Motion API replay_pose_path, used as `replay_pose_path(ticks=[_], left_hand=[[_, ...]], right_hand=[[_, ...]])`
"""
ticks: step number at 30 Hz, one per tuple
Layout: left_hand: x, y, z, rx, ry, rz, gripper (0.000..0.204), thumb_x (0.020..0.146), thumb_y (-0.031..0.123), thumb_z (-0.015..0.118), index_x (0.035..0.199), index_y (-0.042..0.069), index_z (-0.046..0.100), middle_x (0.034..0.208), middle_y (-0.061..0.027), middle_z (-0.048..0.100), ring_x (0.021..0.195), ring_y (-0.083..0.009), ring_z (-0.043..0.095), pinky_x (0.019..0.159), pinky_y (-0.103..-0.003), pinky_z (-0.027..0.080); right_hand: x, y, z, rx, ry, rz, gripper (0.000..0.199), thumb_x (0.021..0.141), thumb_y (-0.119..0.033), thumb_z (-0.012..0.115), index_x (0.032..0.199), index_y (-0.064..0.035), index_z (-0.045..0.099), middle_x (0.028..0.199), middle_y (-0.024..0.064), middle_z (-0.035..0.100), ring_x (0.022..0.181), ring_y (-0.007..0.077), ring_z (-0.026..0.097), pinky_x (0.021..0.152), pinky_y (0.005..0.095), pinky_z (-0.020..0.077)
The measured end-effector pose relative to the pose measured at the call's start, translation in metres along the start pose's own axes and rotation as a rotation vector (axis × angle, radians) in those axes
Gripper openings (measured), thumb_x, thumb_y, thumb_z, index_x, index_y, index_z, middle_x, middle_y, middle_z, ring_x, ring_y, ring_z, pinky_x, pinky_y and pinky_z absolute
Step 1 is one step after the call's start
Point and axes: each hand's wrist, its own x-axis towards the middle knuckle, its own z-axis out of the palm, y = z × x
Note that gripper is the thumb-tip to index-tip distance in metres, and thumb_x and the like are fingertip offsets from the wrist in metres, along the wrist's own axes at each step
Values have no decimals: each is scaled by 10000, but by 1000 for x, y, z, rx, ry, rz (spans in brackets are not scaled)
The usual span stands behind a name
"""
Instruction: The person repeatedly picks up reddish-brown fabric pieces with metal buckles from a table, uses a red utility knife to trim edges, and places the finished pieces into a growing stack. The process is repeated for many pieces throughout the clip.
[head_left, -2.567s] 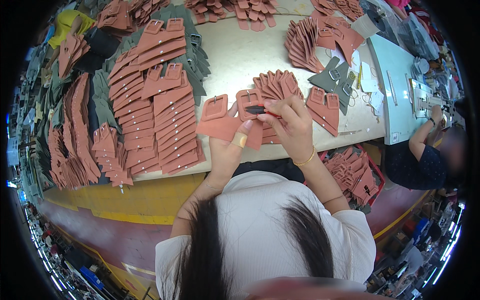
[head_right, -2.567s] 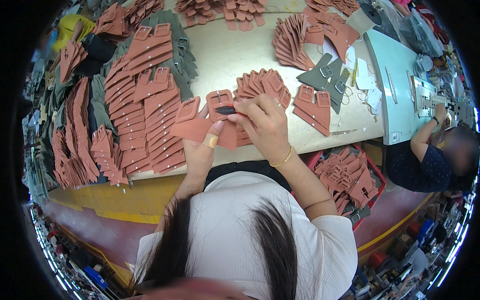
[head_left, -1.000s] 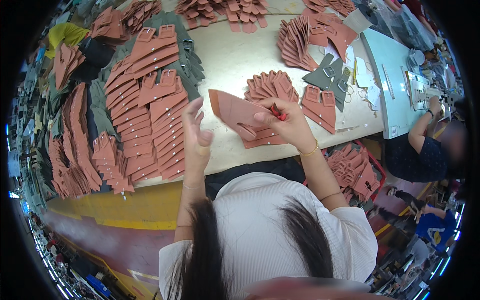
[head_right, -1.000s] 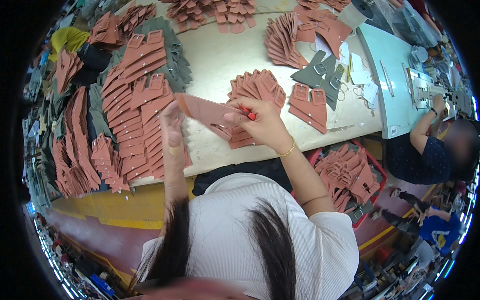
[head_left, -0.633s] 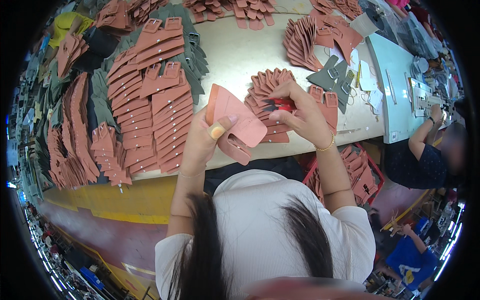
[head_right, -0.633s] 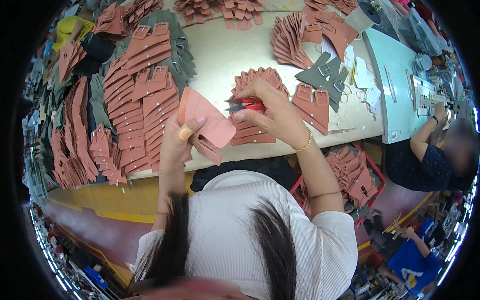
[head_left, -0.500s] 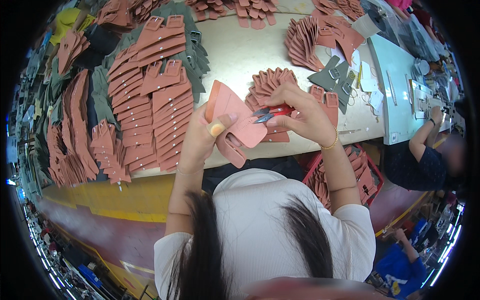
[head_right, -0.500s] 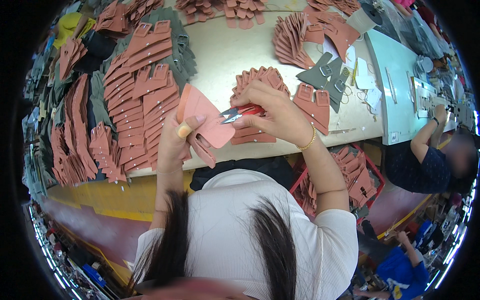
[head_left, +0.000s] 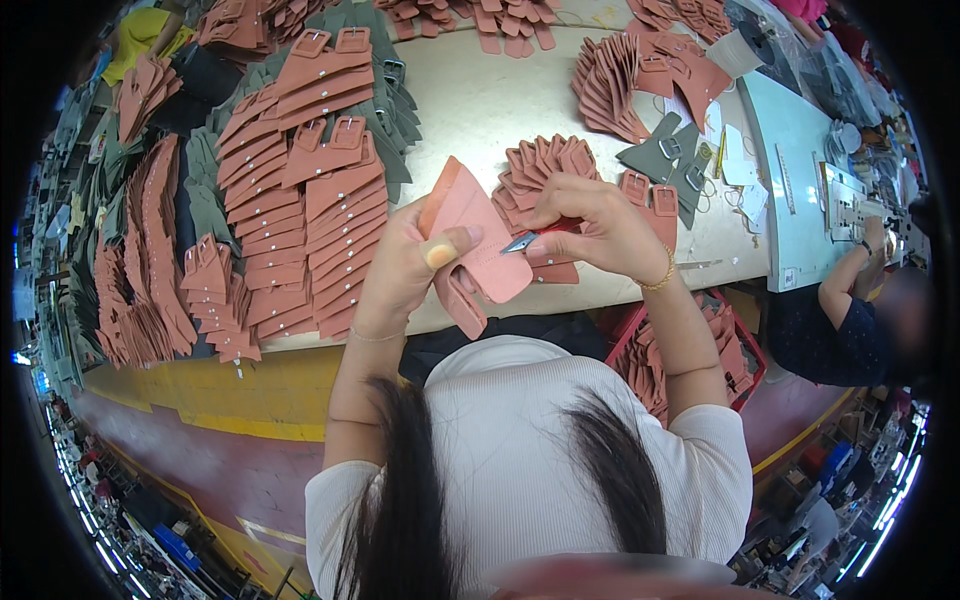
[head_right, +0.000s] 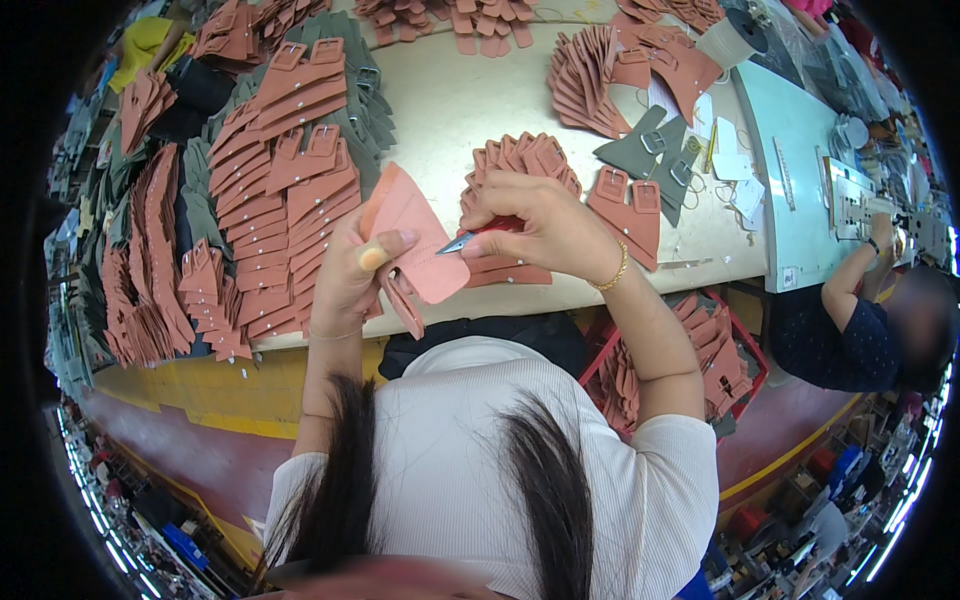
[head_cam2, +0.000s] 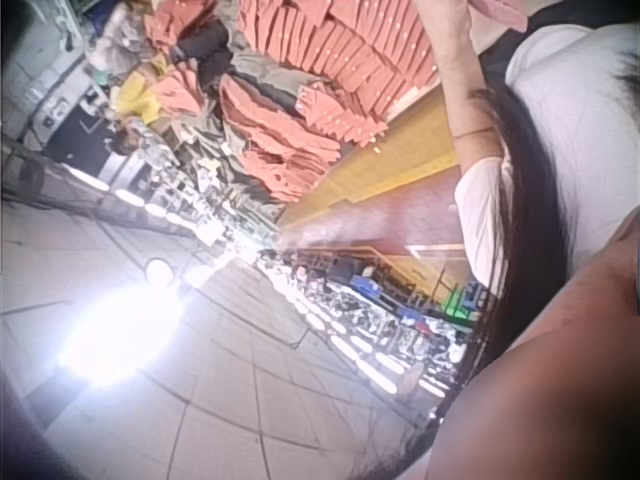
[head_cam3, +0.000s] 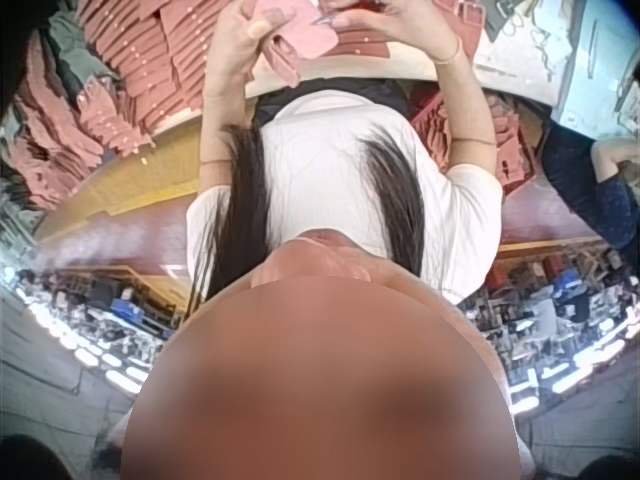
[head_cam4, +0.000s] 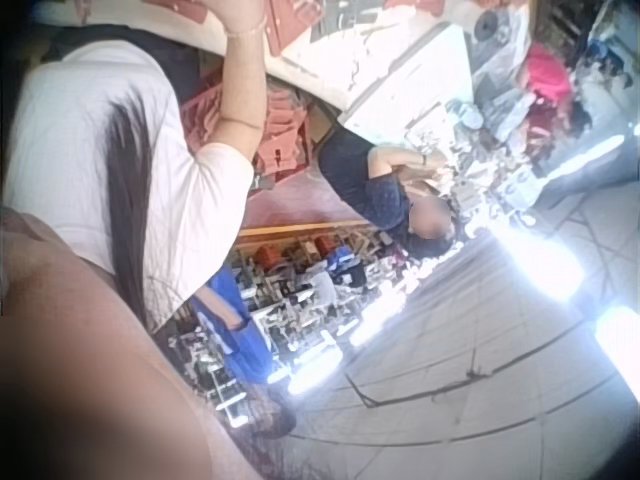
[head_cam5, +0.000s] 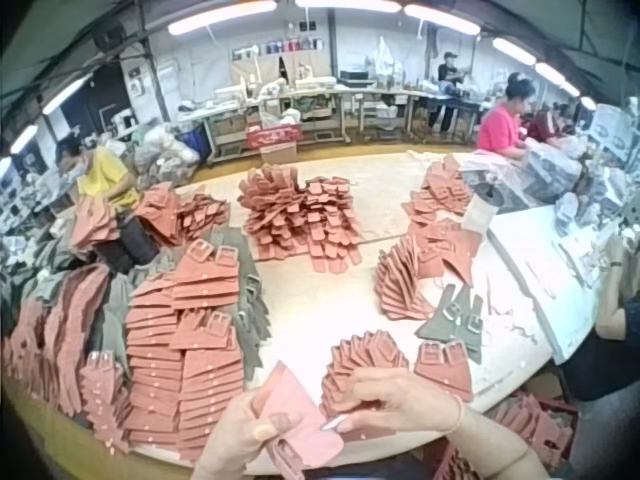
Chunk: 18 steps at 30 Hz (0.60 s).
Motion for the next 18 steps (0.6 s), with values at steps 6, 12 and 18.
replay_pose_path(ticks=[6,12,18], left_hand=[[3,0,-4,6,-16,-18,312,813,128,681,1037,-64,579,806,-80,647,544,-92,602,455,-205,488],[2,3,-1,60,-15,-49,274,806,103,666,1009,-64,588,749,-71,641,509,-86,585,440,-202,481],[3,7,0,102,-28,-77,260,801,96,659,994,-64,590,735,-64,637,492,-79,573,434,-203,473]], right_hand=[[-2,-1,0,103,63,50,269,703,-128,811,907,7,700,827,59,636,788,176,599,696,285,464],[2,-1,-5,18,10,61,290,691,-140,821,904,10,697,830,66,639,776,184,603,700,286,467],[7,-3,-8,-48,-43,12,253,752,-203,785,893,-22,676,827,72,614,755,212,608,661,308,466]])
